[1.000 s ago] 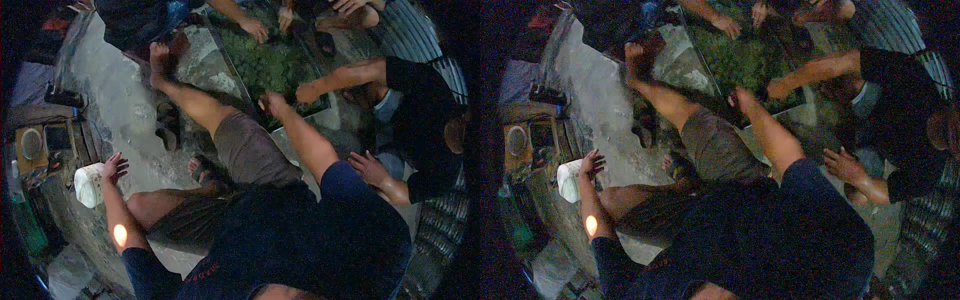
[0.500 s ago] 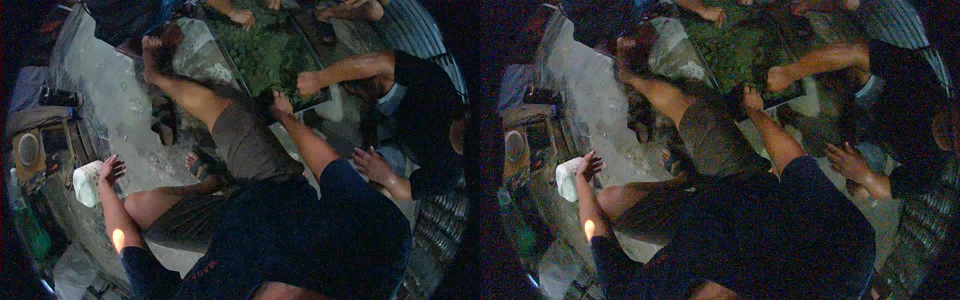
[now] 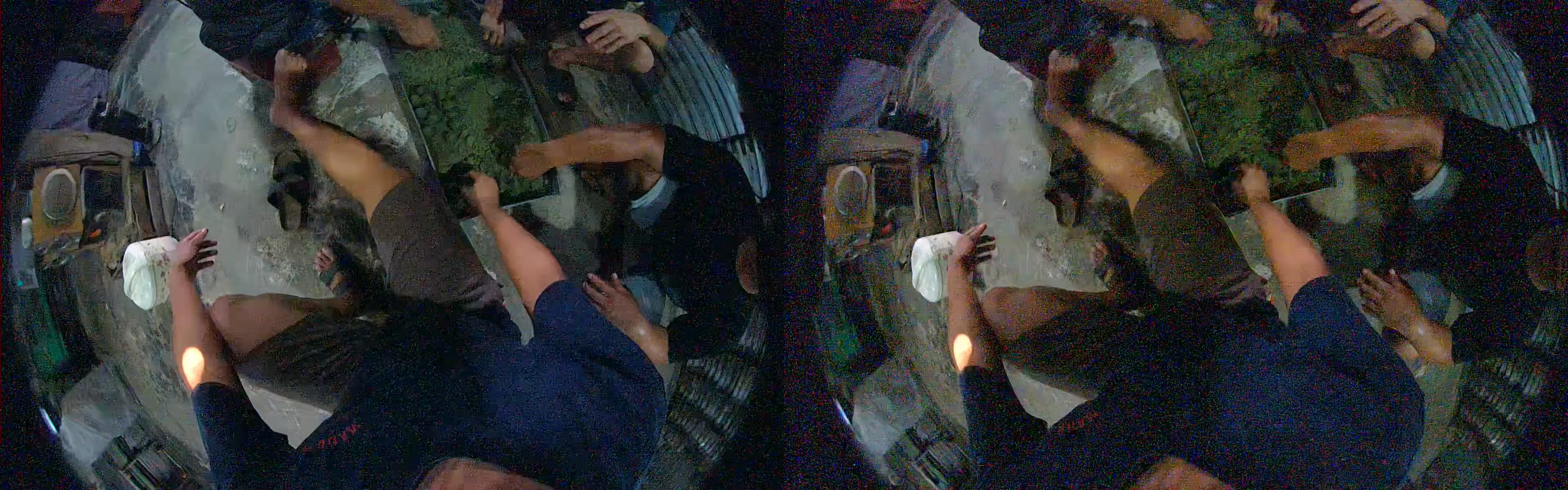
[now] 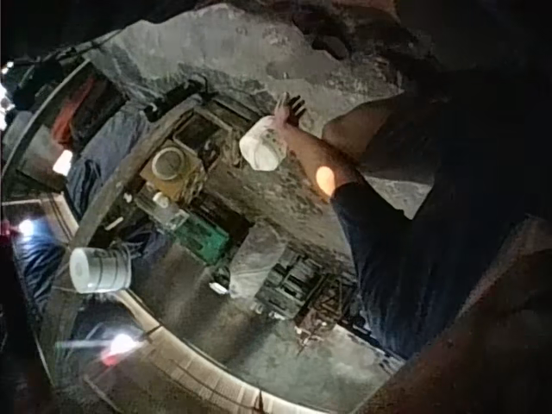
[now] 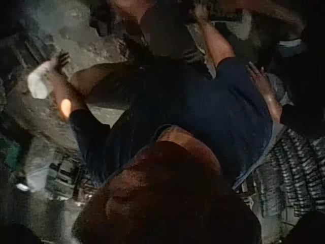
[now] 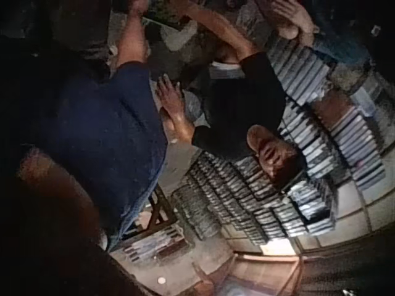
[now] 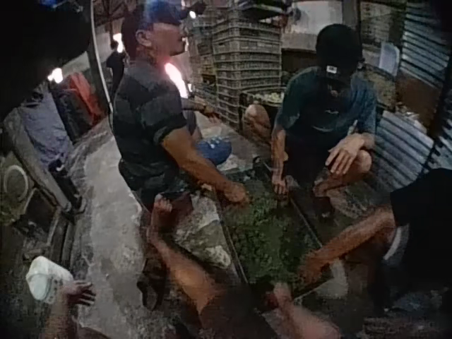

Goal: The recorder and several other people are sitting around a large metal tray on the floor, using their hands to mix or process a large quantity of green dough-like substance.

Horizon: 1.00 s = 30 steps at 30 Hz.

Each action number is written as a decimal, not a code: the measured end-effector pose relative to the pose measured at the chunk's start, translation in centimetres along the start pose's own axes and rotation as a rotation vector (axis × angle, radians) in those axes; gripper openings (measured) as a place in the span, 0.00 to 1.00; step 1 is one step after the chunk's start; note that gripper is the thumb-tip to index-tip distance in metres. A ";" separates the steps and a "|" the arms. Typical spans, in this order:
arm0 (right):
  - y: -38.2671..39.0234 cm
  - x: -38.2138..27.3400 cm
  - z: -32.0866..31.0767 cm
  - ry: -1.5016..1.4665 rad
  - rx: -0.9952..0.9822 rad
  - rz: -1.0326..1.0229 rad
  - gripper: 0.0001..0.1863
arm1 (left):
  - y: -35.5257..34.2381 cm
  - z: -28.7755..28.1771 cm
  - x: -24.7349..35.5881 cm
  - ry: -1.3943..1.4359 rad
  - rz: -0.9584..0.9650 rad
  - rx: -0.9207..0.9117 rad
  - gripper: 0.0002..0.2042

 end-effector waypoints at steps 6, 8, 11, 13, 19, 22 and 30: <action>2.5 -0.4 -4.7 -0.806 0.416 0.143 0.24 | 0.8 -0.9 0.2 0.023 0.055 0.025 0.23; 2.1 1.9 -5.0 -1.099 0.442 0.280 0.23 | 0.5 -0.7 0.9 0.002 0.053 0.006 0.22; 1.9 3.4 -4.4 -1.867 0.292 0.474 0.19 | 0.6 0.7 2.2 -0.001 0.096 -0.016 0.22; 3.4 -0.9 -3.3 -1.999 -0.024 0.477 0.16 | 1.6 -0.9 0.5 0.002 0.076 0.025 0.22; 4.8 -5.5 -6.3 -1.540 -0.052 0.267 0.13 | 2.2 0.0 0.6 0.035 0.091 0.053 0.20; 3.7 -3.9 -8.1 -1.635 0.021 0.164 0.16 | 1.6 0.8 1.1 0.051 0.121 0.021 0.20; 3.7 -5.9 -11.2 -1.321 -0.272 0.557 0.23 | 1.4 -0.1 0.0 0.079 0.132 -0.010 0.22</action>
Point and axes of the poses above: each hand's wrist, its own y-axis away from the middle knuckle, its own z-axis out of the palm, x = y × z, the point moved 5 cm from there along -y, towards the middle knuckle, and after that the axes turned 14 degrees about -y, right-handed, at the moved point
